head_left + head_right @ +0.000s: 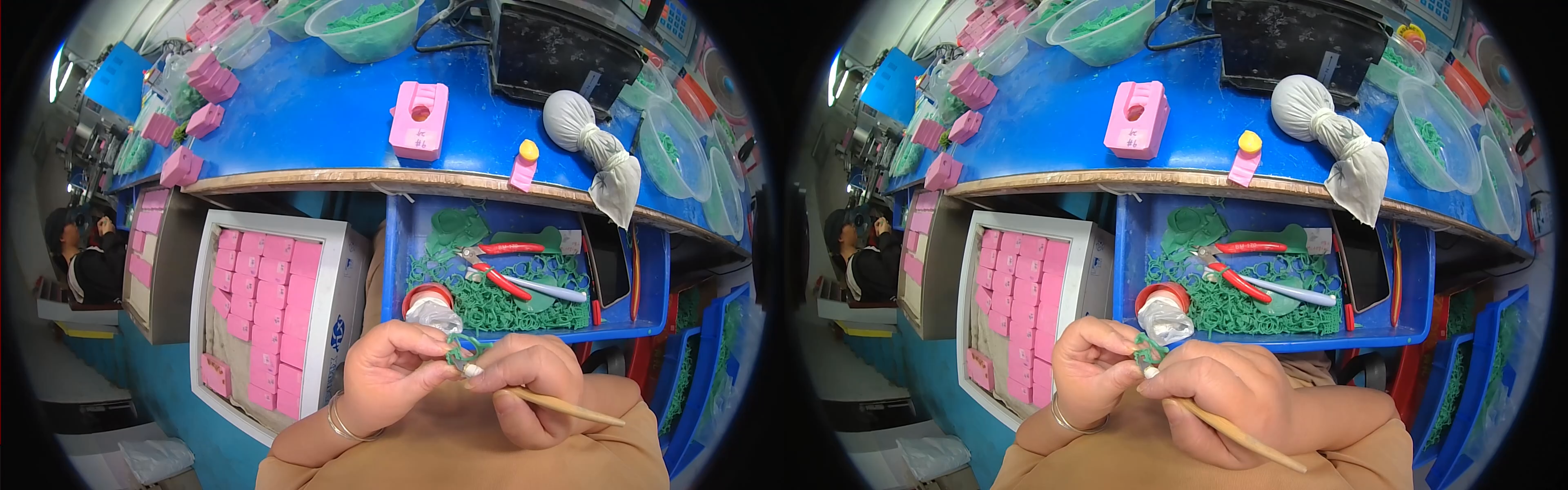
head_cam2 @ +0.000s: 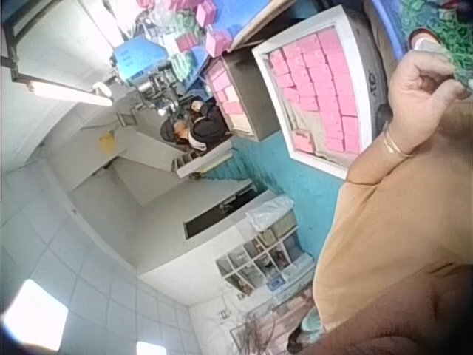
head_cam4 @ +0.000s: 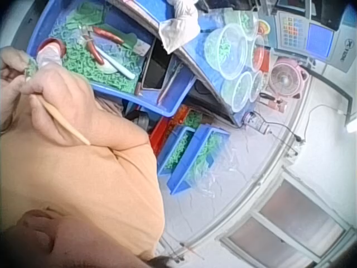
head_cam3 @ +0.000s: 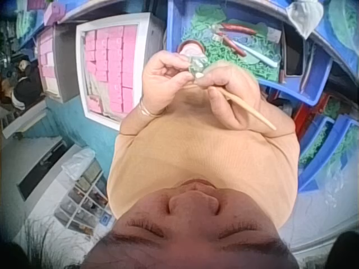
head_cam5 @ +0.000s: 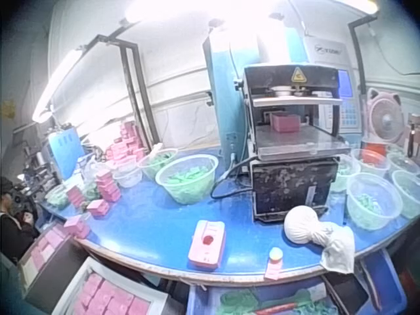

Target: Handling, painting, and assembling small green decorative components using wax molds and glue near a production machine.

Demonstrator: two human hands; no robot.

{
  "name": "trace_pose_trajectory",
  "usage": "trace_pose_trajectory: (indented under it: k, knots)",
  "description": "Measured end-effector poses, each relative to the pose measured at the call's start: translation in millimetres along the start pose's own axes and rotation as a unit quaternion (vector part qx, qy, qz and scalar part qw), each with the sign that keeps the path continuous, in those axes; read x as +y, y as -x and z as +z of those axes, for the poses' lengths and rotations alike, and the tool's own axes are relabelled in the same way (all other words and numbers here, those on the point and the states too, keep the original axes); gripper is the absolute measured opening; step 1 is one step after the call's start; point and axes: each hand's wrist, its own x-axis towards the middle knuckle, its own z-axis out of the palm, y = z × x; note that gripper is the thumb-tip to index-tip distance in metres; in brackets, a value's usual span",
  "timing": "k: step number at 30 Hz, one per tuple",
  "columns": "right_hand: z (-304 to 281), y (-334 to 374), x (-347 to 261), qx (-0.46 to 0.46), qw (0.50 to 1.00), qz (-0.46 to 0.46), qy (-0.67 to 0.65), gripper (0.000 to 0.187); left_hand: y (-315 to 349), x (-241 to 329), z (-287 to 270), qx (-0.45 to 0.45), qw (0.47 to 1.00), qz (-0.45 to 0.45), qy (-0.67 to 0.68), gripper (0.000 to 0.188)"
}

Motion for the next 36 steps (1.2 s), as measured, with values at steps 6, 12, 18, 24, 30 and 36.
trace_pose_trajectory:
  k: [6, 12, 18, 24, 30, 36]
  knots:
    - [-1.6, 2.0, -0.7, 0.0, 1.0, 0.007, -0.01, 0.016, -1.7, 4.4, 4.5, 0.032, 0.999, -0.027, 0.002, 0.024]
    - [3.2, 5.3, 1.0, 0.042, 0.999, 0.016, -0.016, 0.015, -0.8, 2.8, 3.2, 0.038, 0.999, -0.034, 0.007, 0.024]
    - [0.5, 3.4, 0.7, 0.024, 0.999, 0.007, 0.022, 0.019, -1.1, -1.8, -4.5, -0.034, 0.999, -0.004, 0.039, 0.022]
    - [0.5, 0.8, 1.7, 0.019, 0.999, -0.012, 0.034, 0.02, -1.9, -0.9, 0.2, -0.001, 0.999, -0.015, 0.041, 0.023]
    - [-1.8, -1.2, 0.7, 0.003, 0.999, -0.018, 0.038, 0.022, -3.3, 3.2, 2.9, 0.025, 0.999, -0.032, 0.009, 0.022]
    - [-7.8, -0.4, -1.1, 0.015, 0.997, -0.052, 0.048, 0.023, -4.0, 2.4, 2.5, 0.016, 0.998, -0.051, 0.031, 0.023]
